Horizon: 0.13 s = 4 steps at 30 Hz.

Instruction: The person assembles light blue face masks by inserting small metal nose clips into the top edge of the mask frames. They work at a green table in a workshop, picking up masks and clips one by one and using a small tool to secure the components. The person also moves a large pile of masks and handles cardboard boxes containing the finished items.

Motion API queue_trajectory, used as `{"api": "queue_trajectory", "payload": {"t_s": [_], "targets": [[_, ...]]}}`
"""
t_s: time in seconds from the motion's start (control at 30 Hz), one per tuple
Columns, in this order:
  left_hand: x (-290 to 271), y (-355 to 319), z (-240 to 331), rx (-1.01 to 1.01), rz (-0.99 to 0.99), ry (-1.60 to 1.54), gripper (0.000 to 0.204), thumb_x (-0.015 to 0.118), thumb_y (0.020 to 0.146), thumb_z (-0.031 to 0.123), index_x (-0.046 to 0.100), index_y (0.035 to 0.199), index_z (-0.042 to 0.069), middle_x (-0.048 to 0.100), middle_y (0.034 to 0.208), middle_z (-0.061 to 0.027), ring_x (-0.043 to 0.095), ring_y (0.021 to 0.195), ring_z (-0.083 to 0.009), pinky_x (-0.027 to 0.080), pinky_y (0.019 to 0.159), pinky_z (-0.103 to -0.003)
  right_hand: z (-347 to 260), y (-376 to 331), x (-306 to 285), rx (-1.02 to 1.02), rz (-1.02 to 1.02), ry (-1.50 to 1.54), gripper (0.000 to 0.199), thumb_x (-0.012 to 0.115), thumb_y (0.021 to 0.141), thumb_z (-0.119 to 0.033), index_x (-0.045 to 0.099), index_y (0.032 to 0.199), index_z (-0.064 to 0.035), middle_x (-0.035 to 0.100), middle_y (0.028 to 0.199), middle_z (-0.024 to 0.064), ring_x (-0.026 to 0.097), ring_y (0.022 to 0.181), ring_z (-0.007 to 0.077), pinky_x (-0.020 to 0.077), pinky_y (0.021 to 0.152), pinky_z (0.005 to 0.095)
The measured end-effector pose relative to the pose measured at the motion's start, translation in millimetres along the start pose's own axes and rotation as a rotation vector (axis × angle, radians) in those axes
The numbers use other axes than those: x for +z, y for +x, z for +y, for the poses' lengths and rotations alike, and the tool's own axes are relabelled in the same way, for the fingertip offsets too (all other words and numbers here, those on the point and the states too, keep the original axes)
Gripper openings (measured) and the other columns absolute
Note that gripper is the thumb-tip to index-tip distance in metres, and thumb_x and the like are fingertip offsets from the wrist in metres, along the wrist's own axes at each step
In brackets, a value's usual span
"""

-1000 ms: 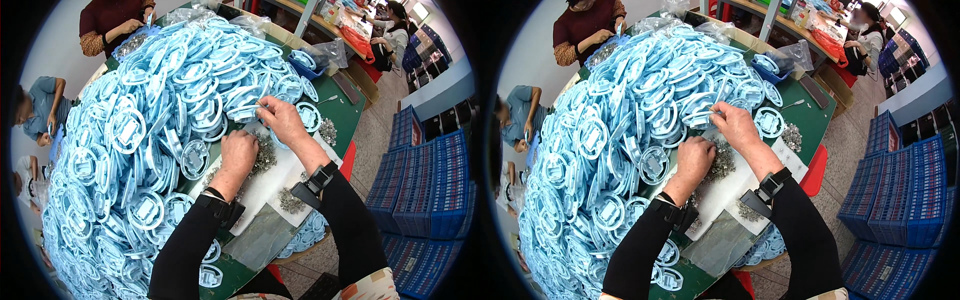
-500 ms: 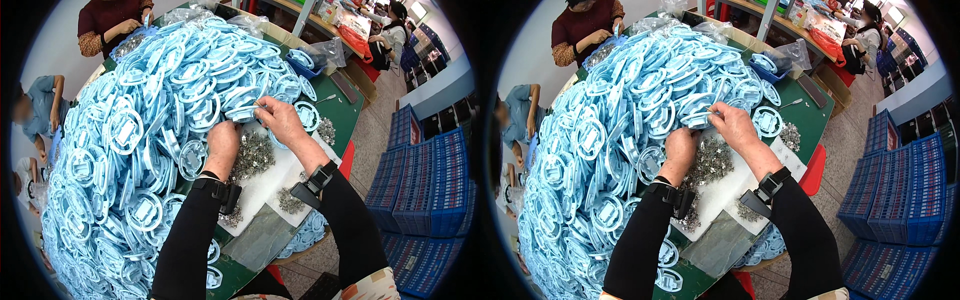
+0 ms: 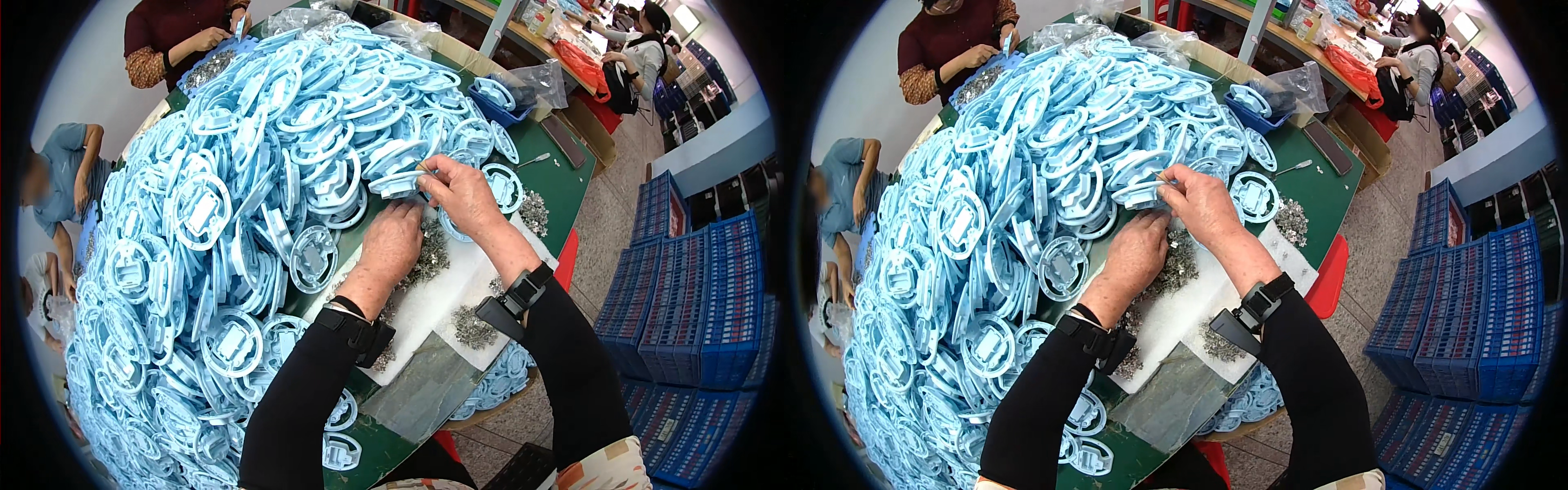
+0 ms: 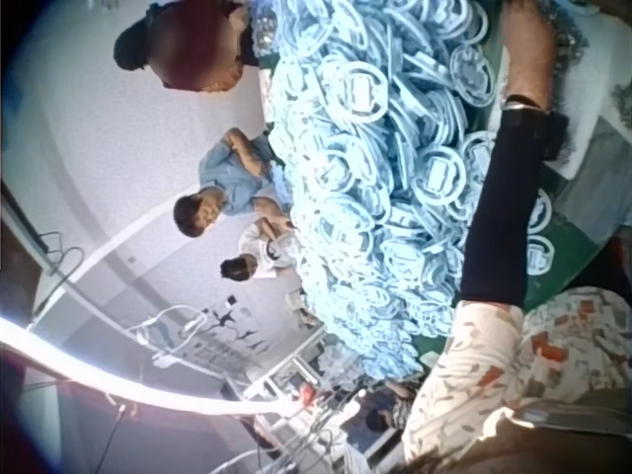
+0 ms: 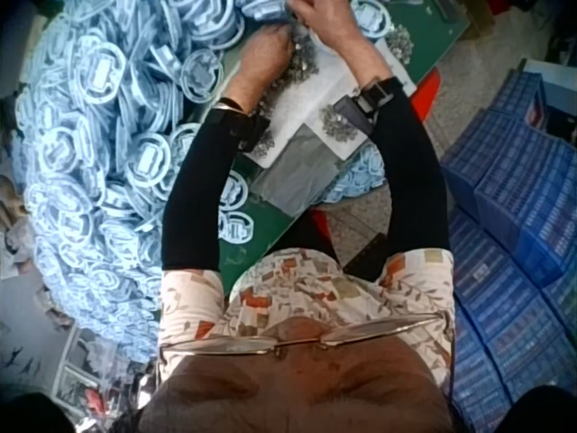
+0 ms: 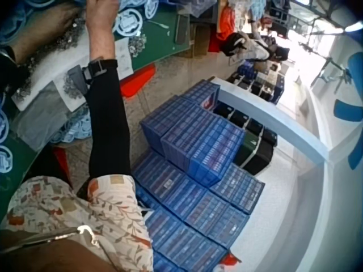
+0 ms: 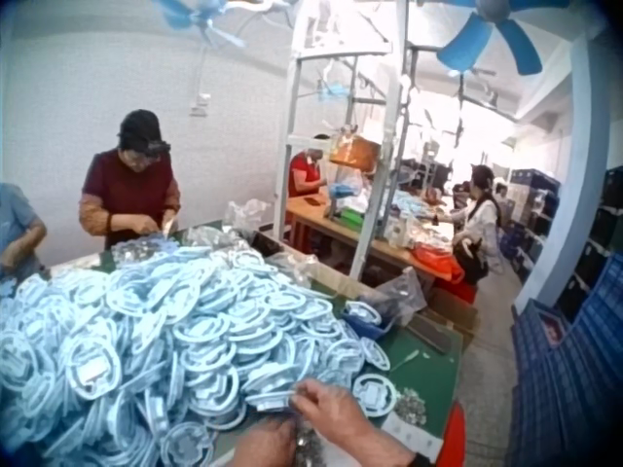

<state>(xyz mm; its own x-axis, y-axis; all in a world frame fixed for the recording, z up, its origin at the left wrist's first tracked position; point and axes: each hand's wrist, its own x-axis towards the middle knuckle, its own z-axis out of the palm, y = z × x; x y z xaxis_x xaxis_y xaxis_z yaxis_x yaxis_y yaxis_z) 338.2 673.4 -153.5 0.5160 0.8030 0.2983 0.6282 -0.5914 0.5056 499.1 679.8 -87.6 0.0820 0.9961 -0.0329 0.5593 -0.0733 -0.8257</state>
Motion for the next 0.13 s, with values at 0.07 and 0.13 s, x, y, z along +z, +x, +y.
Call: {"api": "queue_trajectory", "payload": {"t_s": [0.07,0.13], "targets": [[1,-6,4,-0.024,-0.101,-0.057,0.028,0.058,0.091,0.009,0.068,0.116,-0.001,0.067,0.122,-0.0199,0.061,0.119,-0.0384,0.047,0.104,-0.047,-1,0,0,-0.001,-0.016,-0.03,0.022,0.068,0.097,-0.02,0.067,0.111,-0.0042,0.068,0.076,0.0034,0.062,0.065,0.0091,0.0494,0.062,0.0272],[-2,-11,7,0.049,-0.199,-0.039,0.034,0.058,0.09,0.009,0.066,0.123,0.001,0.067,0.122,-0.0229,0.059,0.124,-0.0368,0.047,0.105,-0.046,4,1,0,-0.003,-0.023,-0.078,0.025,0.069,0.096,-0.023,0.068,0.114,-0.0059,0.072,0.079,0.0109,0.068,0.066,0.0192,0.0532,0.064,0.0339]]}}
